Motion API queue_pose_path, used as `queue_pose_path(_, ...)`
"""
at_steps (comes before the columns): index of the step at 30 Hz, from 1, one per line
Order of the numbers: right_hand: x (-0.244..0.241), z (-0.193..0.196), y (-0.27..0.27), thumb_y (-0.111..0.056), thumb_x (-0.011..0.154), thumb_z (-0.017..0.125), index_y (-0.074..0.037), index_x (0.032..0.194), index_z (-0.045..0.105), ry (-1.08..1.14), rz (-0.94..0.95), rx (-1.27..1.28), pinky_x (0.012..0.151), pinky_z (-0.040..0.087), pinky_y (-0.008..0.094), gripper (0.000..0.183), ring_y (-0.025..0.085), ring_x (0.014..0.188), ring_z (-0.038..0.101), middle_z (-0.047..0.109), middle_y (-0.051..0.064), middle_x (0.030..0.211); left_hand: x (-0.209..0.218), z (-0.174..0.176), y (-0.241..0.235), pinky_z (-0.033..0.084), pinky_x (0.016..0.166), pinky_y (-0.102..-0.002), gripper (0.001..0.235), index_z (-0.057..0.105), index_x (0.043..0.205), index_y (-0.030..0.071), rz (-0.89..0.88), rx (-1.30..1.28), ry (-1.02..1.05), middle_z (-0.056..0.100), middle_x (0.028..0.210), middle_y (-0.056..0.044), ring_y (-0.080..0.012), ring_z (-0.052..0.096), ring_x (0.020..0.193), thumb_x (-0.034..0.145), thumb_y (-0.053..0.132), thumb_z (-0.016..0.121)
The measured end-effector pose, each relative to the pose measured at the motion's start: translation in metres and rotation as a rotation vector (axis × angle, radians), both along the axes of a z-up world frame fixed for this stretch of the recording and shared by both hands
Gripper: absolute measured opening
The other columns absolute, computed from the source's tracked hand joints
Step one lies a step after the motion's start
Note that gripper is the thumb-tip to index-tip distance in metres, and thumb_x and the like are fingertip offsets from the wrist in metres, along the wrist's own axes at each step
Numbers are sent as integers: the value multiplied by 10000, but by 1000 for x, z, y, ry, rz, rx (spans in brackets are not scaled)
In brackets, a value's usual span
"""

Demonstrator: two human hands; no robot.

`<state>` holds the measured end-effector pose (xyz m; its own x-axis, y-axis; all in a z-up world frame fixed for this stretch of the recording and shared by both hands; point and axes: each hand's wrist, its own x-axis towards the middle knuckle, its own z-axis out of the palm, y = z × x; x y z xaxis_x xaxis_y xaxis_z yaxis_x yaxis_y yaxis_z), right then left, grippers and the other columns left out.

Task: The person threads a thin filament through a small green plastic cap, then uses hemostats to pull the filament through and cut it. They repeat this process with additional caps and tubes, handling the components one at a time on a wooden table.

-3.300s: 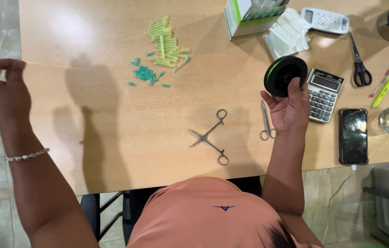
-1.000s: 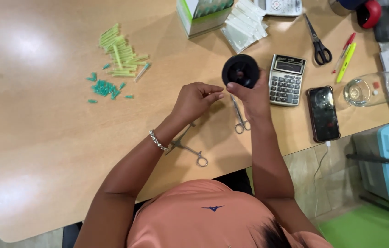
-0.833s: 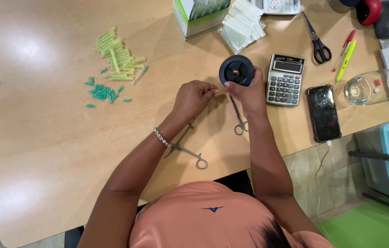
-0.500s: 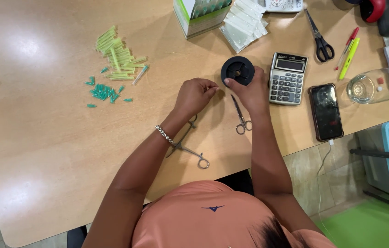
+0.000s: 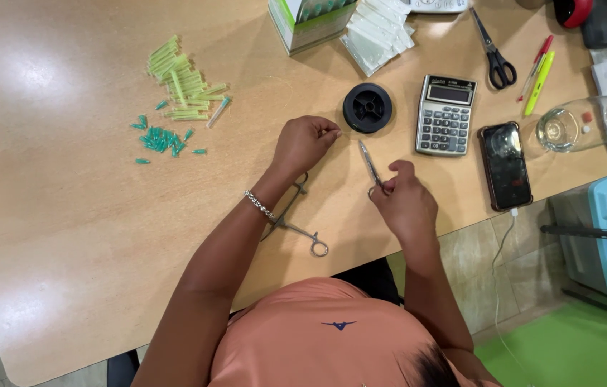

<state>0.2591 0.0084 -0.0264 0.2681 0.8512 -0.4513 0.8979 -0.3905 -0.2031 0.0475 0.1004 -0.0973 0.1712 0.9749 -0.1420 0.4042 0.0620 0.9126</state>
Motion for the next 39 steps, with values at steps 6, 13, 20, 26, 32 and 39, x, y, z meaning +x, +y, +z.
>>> queue_pose_path(6, 6, -23, -19, -289, 874, 623, -181, 1264, 568, -47, 45, 103, 924, 547, 538, 408, 347, 1018, 736, 749, 38, 1012, -1, 6, -3, 541, 649, -407, 188, 818, 991, 167, -6, -14, 19, 675, 690, -119, -308, 703, 684, 876, 295, 742)
queue_pose_path(13, 22, -39, -38, -324, 829, 668, -209, 1031, 698, -142, 194, 413, 719, 590, 502, 234, 338, 794, 747, 731, 21, 871, 0, 8, -5, 536, 647, -395, 178, 820, 985, 176, 15, -23, 7, 651, 686, -113, -300, 688, 679, 875, 293, 745)
queue_pose_path(20, 11, -66, -2, -170, 1016, 606, -55, 971, 605, 1088, -275, -35, 285, 302, 191, 124, 111, 423, 443, 608, 132, 611, -2, 9, -4, 531, 655, -394, 182, 822, 986, 179, 8, -20, 3, 643, 680, -115, -315, 687, 690, 872, 299, 749)
queue_pose_path(26, 14, -83, 30, -312, 1057, 585, -72, 950, 629, 1165, -302, -65, 299, 329, 165, 267, 91, 437, 448, 576, 106, 617, -2, 7, -2, 536, 659, -405, 185, 821, 982, 193, 3, -30, -15, 665, 693, -110, -318, 694, 708, 859, 310, 750)
queue_pose_path(32, -3, -57, 38, -239, 989, 719, -67, 918, 624, 1151, -275, -35, 320, 323, 164, 209, 59, 434, 386, 523, 74, 595, -2, 5, -1, 536, 647, -357, 174, 822, 982, 208, 10, -40, -26, 634, 615, -72, -256, 669, 641, 858, 310, 754)
queue_pose_path(39, -3, -4, 20, -84, 928, 705, -10, 1059, 669, 872, -69, -20, 414, 433, 212, 155, 115, 561, 566, 710, 160, 743, -2, 1, -6, 524, 655, -303, 188, 826, 979, 247, 92, -40, -120, 616, 614, -11, -175, 655, 673, 834, 353, 773)
